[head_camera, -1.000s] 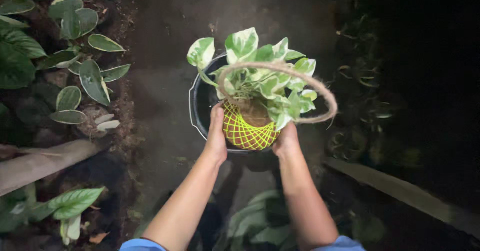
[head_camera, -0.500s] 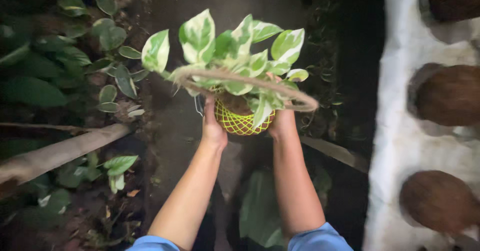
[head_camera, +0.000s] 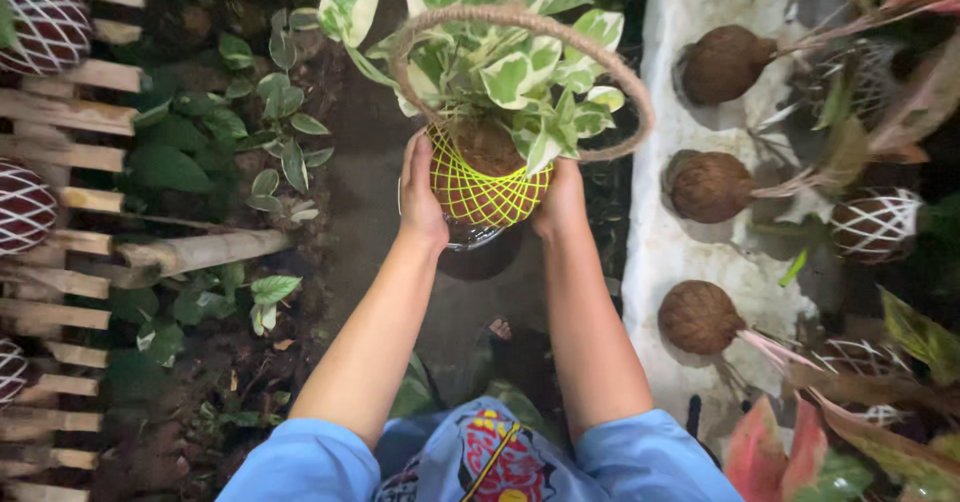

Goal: The person repeatedly picks up a potted plant with a yellow mesh net, dips it into a bucket of water, and pours additional water over it using a plastic cup. After watering, the person places the plant back on a display shelf among other similar plants.

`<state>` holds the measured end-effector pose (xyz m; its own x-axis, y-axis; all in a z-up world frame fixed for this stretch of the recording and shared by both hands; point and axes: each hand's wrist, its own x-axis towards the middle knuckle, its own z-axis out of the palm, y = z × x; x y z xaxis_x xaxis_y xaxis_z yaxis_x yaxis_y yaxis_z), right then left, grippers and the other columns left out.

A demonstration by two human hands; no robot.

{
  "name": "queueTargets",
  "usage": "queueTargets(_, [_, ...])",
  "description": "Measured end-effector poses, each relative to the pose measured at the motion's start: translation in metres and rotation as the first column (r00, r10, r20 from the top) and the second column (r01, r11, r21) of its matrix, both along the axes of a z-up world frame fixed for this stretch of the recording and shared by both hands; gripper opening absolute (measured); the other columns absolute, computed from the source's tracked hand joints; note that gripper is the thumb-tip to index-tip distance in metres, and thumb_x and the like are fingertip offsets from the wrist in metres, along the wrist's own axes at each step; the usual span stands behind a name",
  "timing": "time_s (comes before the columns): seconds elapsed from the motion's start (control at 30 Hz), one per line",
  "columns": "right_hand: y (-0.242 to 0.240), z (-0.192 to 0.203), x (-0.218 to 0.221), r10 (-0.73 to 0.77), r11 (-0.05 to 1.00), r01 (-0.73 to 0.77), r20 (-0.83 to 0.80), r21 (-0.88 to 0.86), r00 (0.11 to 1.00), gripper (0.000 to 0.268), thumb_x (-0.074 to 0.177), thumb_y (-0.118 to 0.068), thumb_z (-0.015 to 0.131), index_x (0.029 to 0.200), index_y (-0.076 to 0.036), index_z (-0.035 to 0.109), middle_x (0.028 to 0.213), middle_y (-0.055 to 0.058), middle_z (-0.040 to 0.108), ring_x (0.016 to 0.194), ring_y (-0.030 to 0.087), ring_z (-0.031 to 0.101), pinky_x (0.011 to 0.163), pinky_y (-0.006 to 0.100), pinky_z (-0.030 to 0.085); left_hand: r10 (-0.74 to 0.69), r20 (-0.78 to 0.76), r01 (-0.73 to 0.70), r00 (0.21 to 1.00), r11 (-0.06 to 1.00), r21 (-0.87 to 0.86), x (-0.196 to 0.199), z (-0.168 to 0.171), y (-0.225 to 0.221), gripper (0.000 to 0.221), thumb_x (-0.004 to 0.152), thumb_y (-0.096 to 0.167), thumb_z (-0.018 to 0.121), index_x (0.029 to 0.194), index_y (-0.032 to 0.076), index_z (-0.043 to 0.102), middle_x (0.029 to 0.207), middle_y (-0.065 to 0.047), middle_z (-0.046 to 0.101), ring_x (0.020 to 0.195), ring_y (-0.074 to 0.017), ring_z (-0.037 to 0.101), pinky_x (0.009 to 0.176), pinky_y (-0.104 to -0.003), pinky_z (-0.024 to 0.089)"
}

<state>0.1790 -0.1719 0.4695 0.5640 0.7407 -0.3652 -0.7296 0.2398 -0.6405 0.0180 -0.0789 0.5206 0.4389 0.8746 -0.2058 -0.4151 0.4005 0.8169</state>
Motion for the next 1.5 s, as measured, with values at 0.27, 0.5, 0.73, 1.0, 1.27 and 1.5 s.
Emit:
queueTargets(0.27, [0.001,0.031,-0.017,-0.002,0.999,0.003,0.016,-0.044,1.0,0.05,0.103,-0.04,0.049,0.135,-0.003,0.06,0.131,0.015,0.069,0.118,0.027,0.067,0.103,0.043,0.053,0.032,0.082,-0.02,0.996,0.99,-0.142,-0.008,0.011,0.0,0.06,0.098,0.051,0.06,0.136,0.004,0.056,0.131,-0.01,0.065,0.12,-0.0227,0.063,0.104,-0.04,0.051])
queueTargets(0.5, [0.014,0.064,-0.033,0.015,0.993,-0.006,0.073,-0.118,0.997,0.051,0.101,-0.04,0.049,0.133,-0.002,0.062,0.128,0.016,0.07,0.115,0.026,0.069,0.1,0.04,0.054,0.074,0.079,-0.059,0.994,0.984,-0.171,-0.017,0.02,0.021,0.06,0.098,0.05,0.06,0.135,0.003,0.058,0.135,-0.009,0.064,0.123,-0.022,0.061,0.106,-0.041,0.049])
queueTargets(0.73, [0.026,0.078,-0.046,-0.07,0.998,0.07,0.063,-0.002,0.996,0.052,0.101,-0.041,0.05,0.135,-0.002,0.061,0.131,0.015,0.069,0.118,0.026,0.068,0.104,0.041,0.053,-0.047,0.137,0.054,0.989,0.997,-0.051,-0.021,0.041,0.038,0.059,0.103,0.053,0.052,0.13,0.001,0.061,0.128,-0.011,0.067,0.118,-0.0227,0.064,0.106,-0.039,0.049])
queueTargets(1.0, [0.03,0.087,-0.041,-0.132,0.99,0.127,0.089,0.064,0.987,0.052,0.102,-0.041,0.048,0.135,-0.002,0.06,0.13,0.014,0.07,0.118,0.026,0.068,0.105,0.042,0.053,-0.174,0.119,0.183,0.977,0.98,-0.071,-0.005,0.053,0.055,0.063,0.101,0.055,0.051,0.132,0.001,0.059,0.129,-0.011,0.066,0.119,-0.0231,0.065,0.106,-0.039,0.05])
queueTargets(1.27, [0.019,0.101,-0.038,-0.187,0.981,0.194,0.185,-0.019,0.965,0.053,0.104,-0.041,0.043,0.134,-0.002,0.061,0.126,0.014,0.071,0.11,0.023,0.071,0.097,0.038,0.056,-0.297,0.197,0.315,0.935,0.946,-0.071,0.006,0.069,0.051,0.064,0.101,0.057,0.048,0.139,0.005,0.055,0.138,-0.011,0.063,0.128,-0.0266,0.062,0.11,-0.043,0.05])
queueTargets(1.5, [-0.05,0.165,-0.027,0.017,0.892,0.065,0.176,-0.447,0.984,0.06,0.101,-0.052,0.031,0.137,-0.012,0.059,0.122,0.01,0.072,0.105,0.023,0.07,0.084,0.042,0.056,-0.444,0.182,0.467,0.877,0.877,-0.116,0.037,0.083,0.009,0.067,0.099,0.058,0.046,0.142,0.008,0.052,0.144,-0.011,0.06,0.133,-0.0285,0.06,0.113,-0.048,0.05])
